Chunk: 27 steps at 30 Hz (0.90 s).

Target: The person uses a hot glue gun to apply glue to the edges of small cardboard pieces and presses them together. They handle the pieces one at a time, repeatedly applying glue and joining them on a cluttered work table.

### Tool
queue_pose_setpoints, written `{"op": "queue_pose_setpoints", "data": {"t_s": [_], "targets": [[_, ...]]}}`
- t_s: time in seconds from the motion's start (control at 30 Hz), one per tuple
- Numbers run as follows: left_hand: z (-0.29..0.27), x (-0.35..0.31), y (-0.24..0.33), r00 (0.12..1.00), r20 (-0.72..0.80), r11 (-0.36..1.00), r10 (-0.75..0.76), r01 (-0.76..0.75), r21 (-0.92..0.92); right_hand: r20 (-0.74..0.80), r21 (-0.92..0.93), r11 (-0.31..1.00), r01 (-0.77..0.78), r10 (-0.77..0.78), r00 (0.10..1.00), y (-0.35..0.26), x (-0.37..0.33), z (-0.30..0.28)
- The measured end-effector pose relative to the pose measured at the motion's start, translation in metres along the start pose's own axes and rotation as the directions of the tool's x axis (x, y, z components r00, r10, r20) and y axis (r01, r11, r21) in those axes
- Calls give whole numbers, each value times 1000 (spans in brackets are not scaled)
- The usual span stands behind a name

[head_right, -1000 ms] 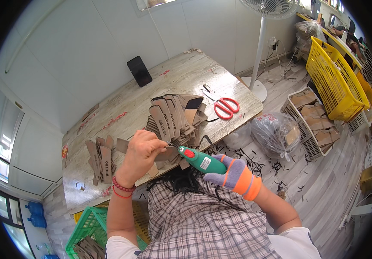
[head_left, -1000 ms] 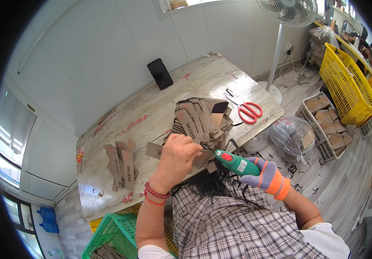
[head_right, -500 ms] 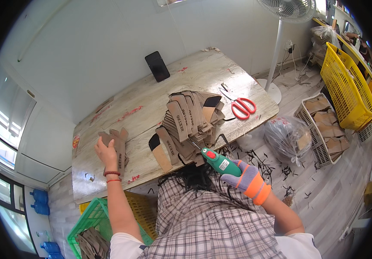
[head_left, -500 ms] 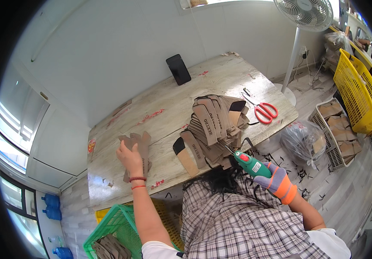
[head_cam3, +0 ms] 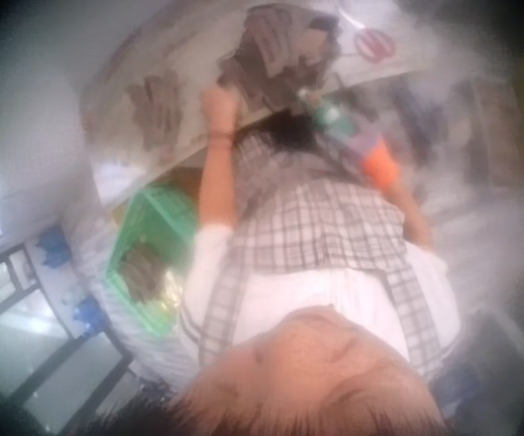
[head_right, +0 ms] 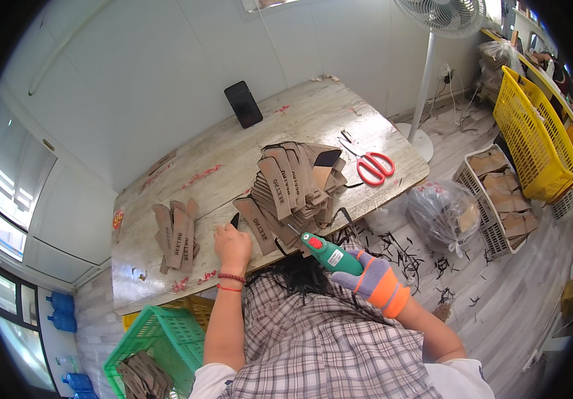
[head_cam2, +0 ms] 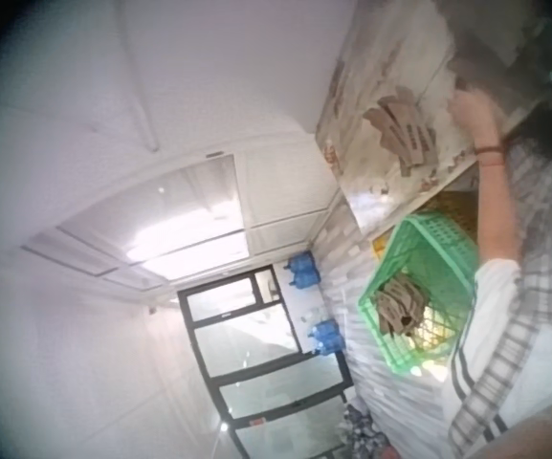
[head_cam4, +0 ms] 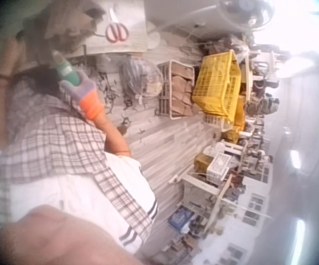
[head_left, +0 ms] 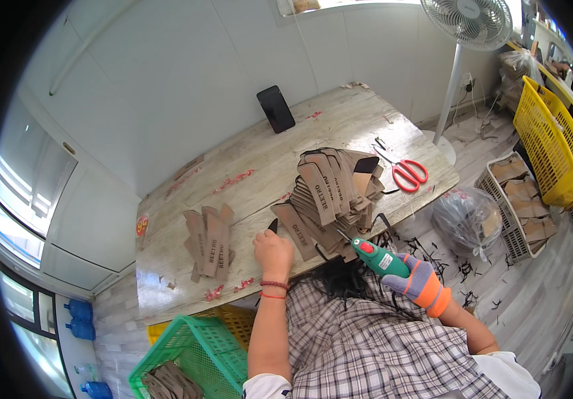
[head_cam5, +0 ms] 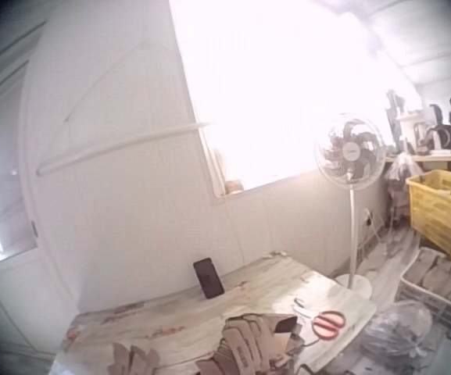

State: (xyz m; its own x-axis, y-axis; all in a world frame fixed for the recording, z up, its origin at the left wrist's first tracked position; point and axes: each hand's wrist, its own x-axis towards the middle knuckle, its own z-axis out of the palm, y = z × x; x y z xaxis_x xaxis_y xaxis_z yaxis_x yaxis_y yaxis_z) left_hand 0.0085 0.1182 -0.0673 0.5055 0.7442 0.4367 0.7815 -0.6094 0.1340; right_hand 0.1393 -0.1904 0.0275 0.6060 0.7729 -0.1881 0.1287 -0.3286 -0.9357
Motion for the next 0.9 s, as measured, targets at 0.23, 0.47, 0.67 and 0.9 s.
{"op": "queue_pose_setpoints", "data": {"t_s": [0.23, 0.47, 0.67, 0.9], "targets": [[-46, -14, 3, 906, 302, -96, -297, 286, -953, 40, 0, 1000, -27, 27, 999, -12, 7, 10], [-97, -9, 92, 882, 423, -587, -210, 232, -776, -65, 108, 994, -1, 8, 998, -16, 9, 19], [-85, -8, 122, 869, 454, -548, -198, 286, -786, -123, 121, 992, 23, -8, 992, -16, 6, 8], [-81, -13, 139, 850, 507, -543, -145, 360, -758, -146, 192, 981, 12, 17, 989, -19, 4, -3]]}}
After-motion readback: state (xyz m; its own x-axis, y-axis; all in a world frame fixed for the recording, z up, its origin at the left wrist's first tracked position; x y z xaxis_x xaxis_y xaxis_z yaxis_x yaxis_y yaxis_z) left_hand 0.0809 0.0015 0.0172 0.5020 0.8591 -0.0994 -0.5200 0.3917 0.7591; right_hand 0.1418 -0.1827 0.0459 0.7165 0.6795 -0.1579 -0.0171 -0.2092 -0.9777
